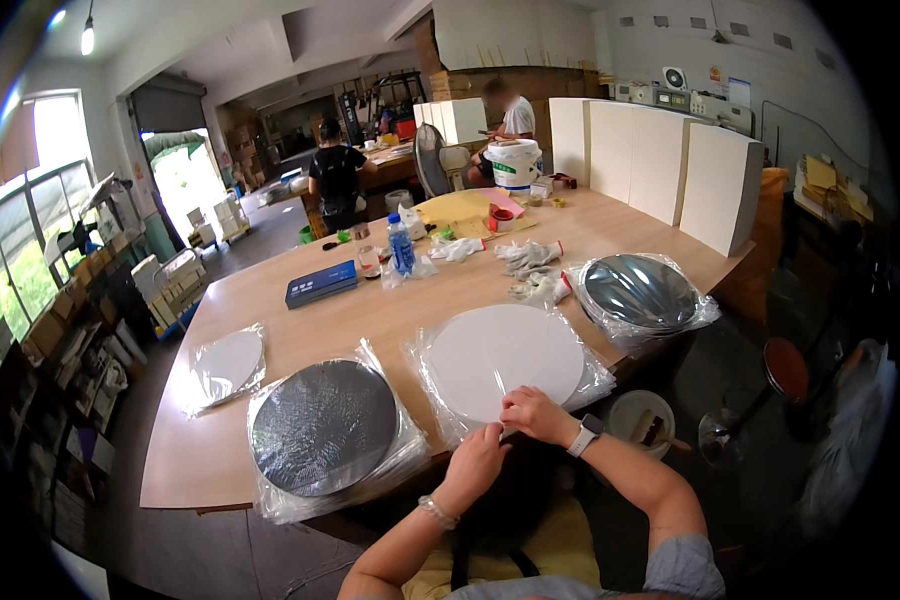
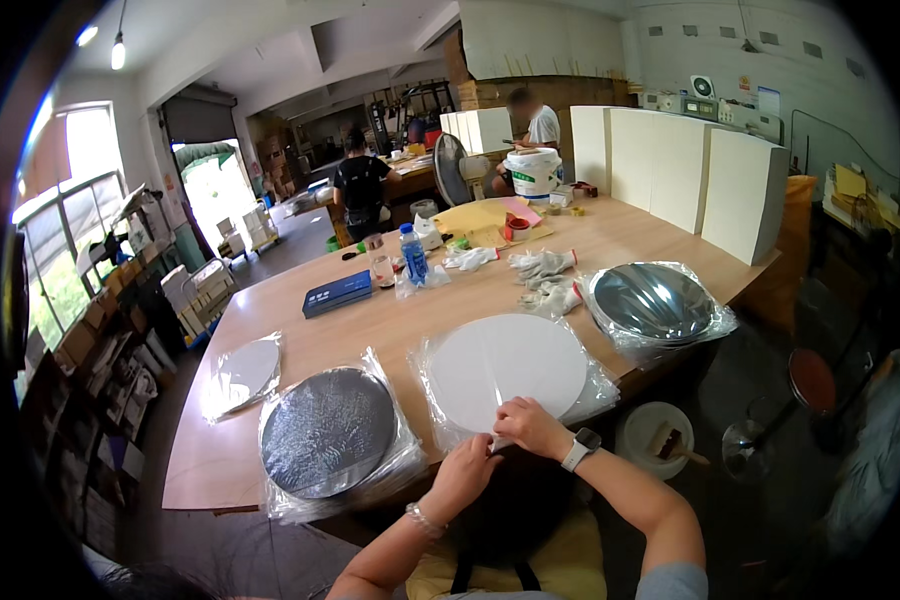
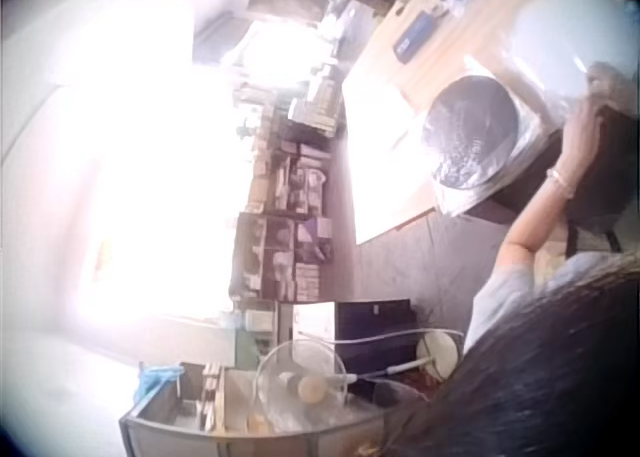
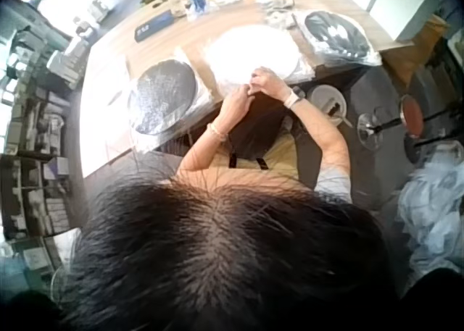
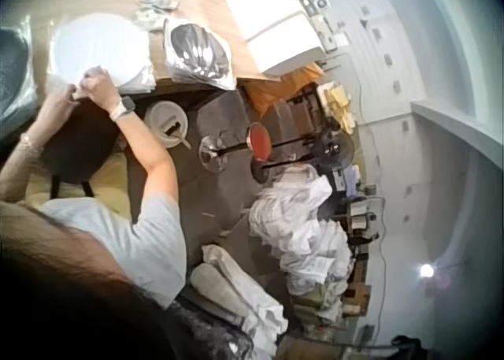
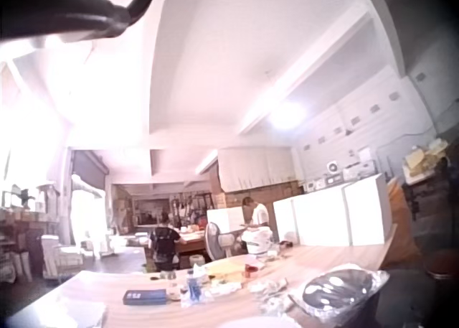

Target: The person wraps circular discs in clear plastic film at a workbench. They pick up a disc, place it on a plastic sheet, and fold the film over the disc to enclose it. The person repeats this process for multiple discs, stacking the wrapped items on the table.

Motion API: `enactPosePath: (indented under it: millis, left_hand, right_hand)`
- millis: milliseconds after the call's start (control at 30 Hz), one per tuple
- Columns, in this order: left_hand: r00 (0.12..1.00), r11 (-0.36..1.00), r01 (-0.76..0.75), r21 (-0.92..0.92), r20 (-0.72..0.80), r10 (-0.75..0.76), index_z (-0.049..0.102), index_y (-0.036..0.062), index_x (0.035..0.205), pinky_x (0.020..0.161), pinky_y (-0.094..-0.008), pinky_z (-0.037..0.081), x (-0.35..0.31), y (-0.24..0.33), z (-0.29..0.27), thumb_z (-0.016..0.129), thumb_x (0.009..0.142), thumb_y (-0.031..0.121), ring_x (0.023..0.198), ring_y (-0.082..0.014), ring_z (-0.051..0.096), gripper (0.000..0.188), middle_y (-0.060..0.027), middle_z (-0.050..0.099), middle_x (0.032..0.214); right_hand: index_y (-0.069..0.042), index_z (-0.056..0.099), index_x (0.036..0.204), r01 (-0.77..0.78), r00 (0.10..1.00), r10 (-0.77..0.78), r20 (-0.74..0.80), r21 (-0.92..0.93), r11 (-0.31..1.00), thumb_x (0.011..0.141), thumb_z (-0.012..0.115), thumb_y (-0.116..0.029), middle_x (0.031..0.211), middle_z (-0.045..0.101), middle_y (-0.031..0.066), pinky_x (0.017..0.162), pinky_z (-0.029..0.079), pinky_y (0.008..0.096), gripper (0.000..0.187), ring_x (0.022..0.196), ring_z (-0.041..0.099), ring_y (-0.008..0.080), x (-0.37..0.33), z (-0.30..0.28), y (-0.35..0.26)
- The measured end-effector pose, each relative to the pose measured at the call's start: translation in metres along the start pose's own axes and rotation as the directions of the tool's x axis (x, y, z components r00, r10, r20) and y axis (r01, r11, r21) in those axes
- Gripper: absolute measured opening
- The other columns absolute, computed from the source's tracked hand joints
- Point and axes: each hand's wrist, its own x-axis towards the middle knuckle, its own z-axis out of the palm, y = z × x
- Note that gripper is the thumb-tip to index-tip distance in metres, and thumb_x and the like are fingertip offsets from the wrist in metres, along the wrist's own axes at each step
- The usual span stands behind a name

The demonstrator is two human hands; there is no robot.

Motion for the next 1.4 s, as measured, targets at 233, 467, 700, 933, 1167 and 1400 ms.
enactPosePath:
  millis: [233,467,700,933,1167,1400]
  left_hand:
    - [0.993,0.947,-0.106,-0.303,-0.074,0.088,0.061,0.0008,0.107,0.082,-0.0414,0.049,0.087,-0.033,-0.017,0.058,0.083,0.006,0.092,-0.0387,0.06,0.024,-0.0213,0.061,0.107]
    - [0.952,0.979,-0.117,-0.168,0.261,0.159,0.062,-0.0023,0.109,0.095,-0.04,0.044,0.066,-0.032,0.018,0.07,0.077,0.021,0.111,-0.0354,0.055,0.041,-0.0226,0.057,0.12]
    - [0.949,0.963,-0.25,-0.097,0.173,0.263,0.054,-0.0018,0.118,0.101,-0.0441,0.039,0.052,-0.025,0.025,0.073,0.076,0.029,0.12,-0.0409,0.044,0.056,-0.0227,0.048,0.13]
    - [0.948,0.972,-0.216,-0.093,0.217,0.232,0.049,-0.0053,0.119,0.102,-0.0464,0.036,0.055,-0.027,0.024,0.073,0.075,0.028,0.118,-0.0445,0.044,0.061,-0.0283,0.047,0.128]
    - [0.93,0.951,-0.306,0.053,0.231,0.286,0.047,-0.0062,0.12,0.103,-0.0485,0.034,0.044,-0.015,0.024,0.074,0.073,0.032,0.121,-0.0463,0.039,0.066,-0.0306,0.042,0.13]
    - [0.923,0.953,-0.302,0.012,0.252,0.289,0.044,-0.005,0.124,0.105,-0.0487,0.032,0.046,-0.015,0.018,0.073,0.073,0.027,0.125,-0.0461,0.036,0.067,-0.0295,0.039,0.134]
  right_hand:
    - [-0.005,0.058,0.088,0.158,0.968,-0.146,-0.204,0.042,0.987,0.075,0.061,-0.001,0.09,0.058,0.0068,0.078,0.05,0.0323,0.013,0.089,0.057,0.0254,-0.013,-0.002,0.006]
    - [-0.006,0.062,0.093,0.166,0.986,-0.169,0.0,-0.179,0.97,0.079,0.059,-0.006,0.09,0.061,0.0046,0.075,0.051,0.028,0.014,0.086,0.06,0.0194,-0.072,-0.039,-0.059]
    - [-0.006,0.058,0.118,-0.037,0.982,-0.015,-0.188,-0.268,0.963,0.08,0.062,-0.012,0.109,0.059,0.009,0.086,0.047,0.0359,0.039,0.094,0.057,0.0266,-0.042,-0.069,0.026]
    - [-0.006,0.058,0.08,0.008,0.999,-0.006,0.037,-0.048,0.999,0.08,0.058,-0.014,0.091,0.057,0.0063,0.078,0.047,0.0361,0.008,0.088,0.058,0.0258,-0.062,-0.067,0.051]
    - [-0.003,0.034,0.14,-0.163,0.965,0.172,-0.199,0.06,0.985,0.074,0.07,-0.017,0.137,0.044,0.0133,0.101,0.034,0.0399,0.077,0.124,0.044,0.0266,-0.095,-0.078,0.029]
    - [-0.01,0.065,0.087,-0.022,0.995,-0.019,-0.101,-0.381,0.924,0.083,0.059,-0.017,0.087,0.064,0.0009,0.083,0.049,0.0385,0.01,0.085,0.062,0.0176,-0.121,-0.078,0.056]
